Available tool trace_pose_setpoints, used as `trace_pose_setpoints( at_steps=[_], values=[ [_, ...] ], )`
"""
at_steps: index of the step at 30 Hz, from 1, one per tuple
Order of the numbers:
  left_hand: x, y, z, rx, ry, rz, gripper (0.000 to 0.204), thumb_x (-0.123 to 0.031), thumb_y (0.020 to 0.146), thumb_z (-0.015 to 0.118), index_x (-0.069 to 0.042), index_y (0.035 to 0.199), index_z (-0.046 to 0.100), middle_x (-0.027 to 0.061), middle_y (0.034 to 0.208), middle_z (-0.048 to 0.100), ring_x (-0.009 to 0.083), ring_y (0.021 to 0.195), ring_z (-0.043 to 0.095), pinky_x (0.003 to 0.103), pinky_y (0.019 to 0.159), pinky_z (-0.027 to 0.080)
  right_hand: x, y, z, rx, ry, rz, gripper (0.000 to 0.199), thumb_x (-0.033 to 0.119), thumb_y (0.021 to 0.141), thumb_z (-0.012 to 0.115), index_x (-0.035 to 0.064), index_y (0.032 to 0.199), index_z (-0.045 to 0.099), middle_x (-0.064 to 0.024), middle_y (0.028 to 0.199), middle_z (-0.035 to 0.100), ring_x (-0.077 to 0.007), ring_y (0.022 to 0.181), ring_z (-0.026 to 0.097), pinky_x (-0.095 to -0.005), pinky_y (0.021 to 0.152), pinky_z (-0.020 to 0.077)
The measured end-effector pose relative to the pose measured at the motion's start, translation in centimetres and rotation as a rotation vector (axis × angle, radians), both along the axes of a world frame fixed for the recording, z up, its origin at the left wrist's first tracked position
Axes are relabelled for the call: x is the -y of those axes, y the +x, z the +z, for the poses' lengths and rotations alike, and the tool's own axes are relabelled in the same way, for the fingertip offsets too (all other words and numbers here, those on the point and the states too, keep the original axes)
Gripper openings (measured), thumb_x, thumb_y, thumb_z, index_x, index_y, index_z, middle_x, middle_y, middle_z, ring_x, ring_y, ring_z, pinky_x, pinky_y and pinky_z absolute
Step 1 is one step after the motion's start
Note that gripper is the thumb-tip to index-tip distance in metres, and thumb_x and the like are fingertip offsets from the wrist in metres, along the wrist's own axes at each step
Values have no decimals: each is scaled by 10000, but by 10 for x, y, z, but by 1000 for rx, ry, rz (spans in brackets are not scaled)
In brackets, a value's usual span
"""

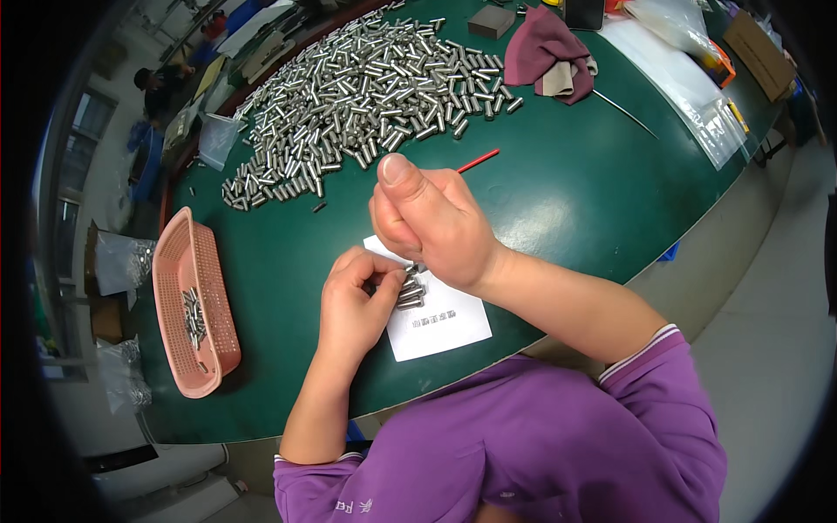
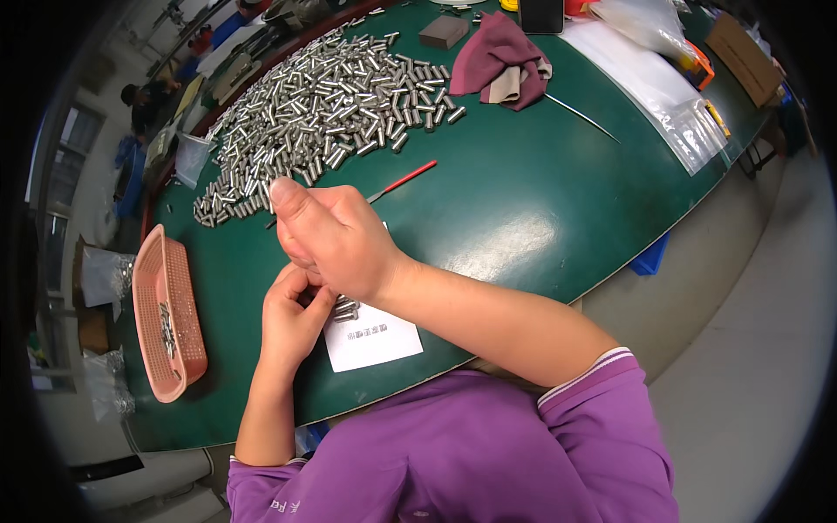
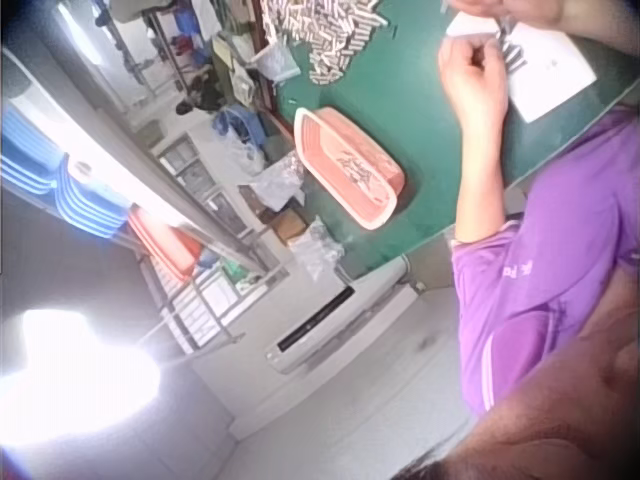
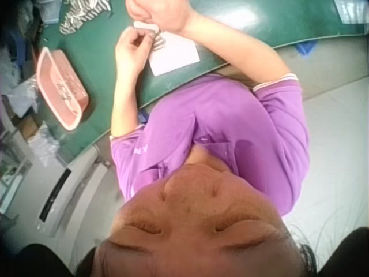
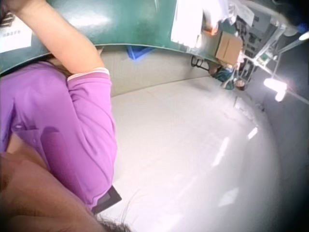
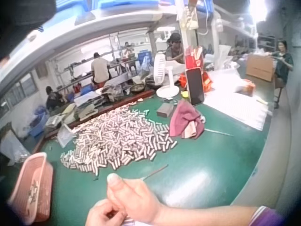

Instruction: The person picks up small cylindrical metal parts from a pile on a green workbench and uses a metal file to rub the surface of each part. They handle the parts one at a time, occasionally placing them on a white paper sheet before continuing the filing process.

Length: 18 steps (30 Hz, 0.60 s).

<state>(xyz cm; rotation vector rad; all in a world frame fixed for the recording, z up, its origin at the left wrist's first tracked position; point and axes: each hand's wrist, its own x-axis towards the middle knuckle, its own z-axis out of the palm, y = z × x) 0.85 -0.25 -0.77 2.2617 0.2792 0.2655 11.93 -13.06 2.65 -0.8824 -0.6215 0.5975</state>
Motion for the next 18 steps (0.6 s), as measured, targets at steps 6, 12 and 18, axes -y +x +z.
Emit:
trace_pose_setpoints(
  at_steps=[6, 12, 18],
  values=[
    [1, -2, -1, -30, -10, 24, 27, -13, 796, 706, -13, 808, 682, 61, 766, 570, 166, 686, 576, 291, 614, 466, 4, 2, -1, 38, 49, -23, 648, 507, 1060, 315, 106, 553, 359, 1, 520, 366, -82, 477, 303, -254, 446, 248],
    [1, 0, 2, -64, -22, 27, 32, -13, 797, 710, -12, 809, 680, 58, 763, 563, 161, 683, 573, 287, 616, 465, 5, 2, 4, 1, 54, -17, 654, 507, 1061, 304, 107, 546, 355, -4, 520, 372, -83, 476, 301, -255, 444, 250],
    [2, -2, 2, -52, -17, 28, 34, -12, 795, 710, -12, 806, 678, 57, 760, 560, 162, 685, 570, 288, 621, 463, 8, 1, 5, -51, 39, 15, 648, 496, 1064, 301, 106, 549, 358, -6, 523, 376, -83, 475, 301, -258, 440, 251]
  ],
)
